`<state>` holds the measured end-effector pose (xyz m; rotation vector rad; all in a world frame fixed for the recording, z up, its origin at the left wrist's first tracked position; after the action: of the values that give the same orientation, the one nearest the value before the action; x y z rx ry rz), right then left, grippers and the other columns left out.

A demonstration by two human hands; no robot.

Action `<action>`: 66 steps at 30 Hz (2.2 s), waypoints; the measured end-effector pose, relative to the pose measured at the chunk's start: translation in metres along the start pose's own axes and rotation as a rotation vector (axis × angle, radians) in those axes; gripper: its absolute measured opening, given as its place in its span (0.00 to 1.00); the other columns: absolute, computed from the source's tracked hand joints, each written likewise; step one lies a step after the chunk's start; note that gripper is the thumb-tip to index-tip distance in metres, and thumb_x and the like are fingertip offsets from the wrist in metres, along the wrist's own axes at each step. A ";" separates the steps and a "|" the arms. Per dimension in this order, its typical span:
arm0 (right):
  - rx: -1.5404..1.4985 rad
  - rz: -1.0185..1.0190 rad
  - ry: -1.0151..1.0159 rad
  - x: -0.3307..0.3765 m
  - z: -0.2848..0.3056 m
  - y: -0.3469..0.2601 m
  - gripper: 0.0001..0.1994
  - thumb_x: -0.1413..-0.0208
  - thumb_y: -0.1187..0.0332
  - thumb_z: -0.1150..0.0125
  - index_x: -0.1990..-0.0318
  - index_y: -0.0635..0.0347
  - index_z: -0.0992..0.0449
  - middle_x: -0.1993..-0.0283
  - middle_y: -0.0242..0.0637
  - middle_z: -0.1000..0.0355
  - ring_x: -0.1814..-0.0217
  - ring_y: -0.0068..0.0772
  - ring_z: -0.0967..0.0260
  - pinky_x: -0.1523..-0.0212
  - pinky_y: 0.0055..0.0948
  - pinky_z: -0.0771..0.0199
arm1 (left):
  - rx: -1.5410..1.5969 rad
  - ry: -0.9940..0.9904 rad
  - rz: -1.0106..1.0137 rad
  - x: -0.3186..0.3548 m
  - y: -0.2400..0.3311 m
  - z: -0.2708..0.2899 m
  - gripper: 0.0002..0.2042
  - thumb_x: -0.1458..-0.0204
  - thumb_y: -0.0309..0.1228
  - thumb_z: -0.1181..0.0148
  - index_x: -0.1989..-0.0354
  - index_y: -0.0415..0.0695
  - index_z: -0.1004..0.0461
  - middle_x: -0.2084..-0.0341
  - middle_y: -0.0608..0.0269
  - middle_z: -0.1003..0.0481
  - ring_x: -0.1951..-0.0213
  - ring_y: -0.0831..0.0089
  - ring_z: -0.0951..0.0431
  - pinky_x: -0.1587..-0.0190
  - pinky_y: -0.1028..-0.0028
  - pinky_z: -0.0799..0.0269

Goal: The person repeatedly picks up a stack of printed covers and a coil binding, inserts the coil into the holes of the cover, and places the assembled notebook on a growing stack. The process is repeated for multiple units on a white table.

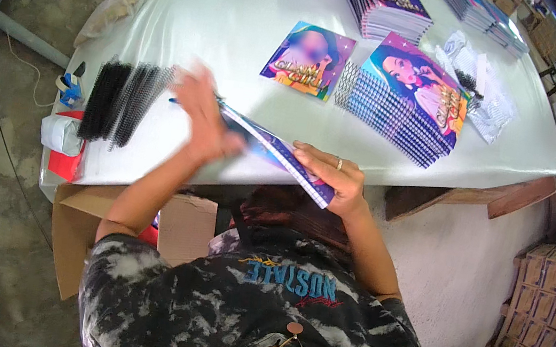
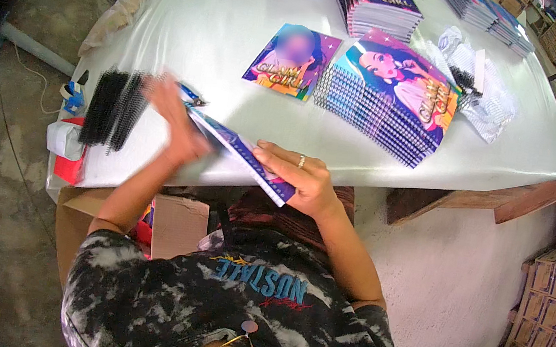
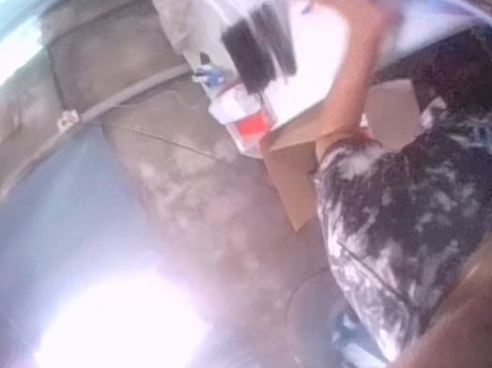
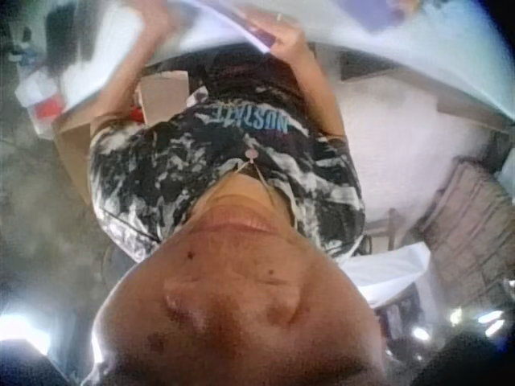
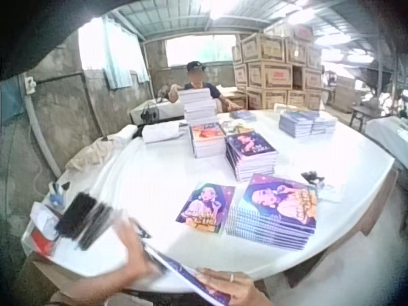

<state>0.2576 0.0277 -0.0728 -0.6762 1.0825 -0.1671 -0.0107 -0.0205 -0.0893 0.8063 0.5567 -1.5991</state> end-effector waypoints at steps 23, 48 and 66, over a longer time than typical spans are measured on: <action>0.022 -0.055 0.054 0.011 -0.002 0.017 0.16 0.56 0.79 0.41 0.55 0.67 0.26 0.57 0.47 0.26 0.55 0.40 0.26 0.57 0.30 0.26 | -0.102 0.469 -0.217 -0.017 0.015 0.012 0.36 0.45 0.59 0.73 0.50 0.36 0.33 0.44 0.38 0.47 0.43 0.48 0.44 0.42 0.54 0.55; 0.023 -0.031 -0.010 0.002 -0.005 0.003 0.17 0.58 0.75 0.38 0.57 0.70 0.27 0.58 0.51 0.27 0.57 0.43 0.26 0.56 0.32 0.26 | 0.186 0.005 -0.127 -0.002 0.018 -0.007 0.53 0.59 0.71 0.59 0.39 0.30 0.56 0.41 0.28 0.58 0.39 0.31 0.61 0.41 0.41 0.70; 0.030 -0.005 -0.024 -0.003 -0.011 0.004 0.19 0.58 0.72 0.37 0.56 0.69 0.27 0.58 0.48 0.27 0.59 0.42 0.26 0.60 0.32 0.25 | 0.122 0.065 -0.291 0.002 0.018 0.005 0.55 0.62 0.70 0.53 0.39 0.30 0.58 0.40 0.35 0.56 0.37 0.43 0.59 0.37 0.48 0.72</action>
<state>0.2457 0.0278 -0.0758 -0.6524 1.0536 -0.1794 0.0059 -0.0285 -0.0858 0.9022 0.6508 -1.8932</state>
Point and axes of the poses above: each hand's wrist, its own x-axis away from the middle knuckle, its own z-axis out of the back of the hand, y = z × x, the point moved 1 cm from there along -x, towards the middle knuckle
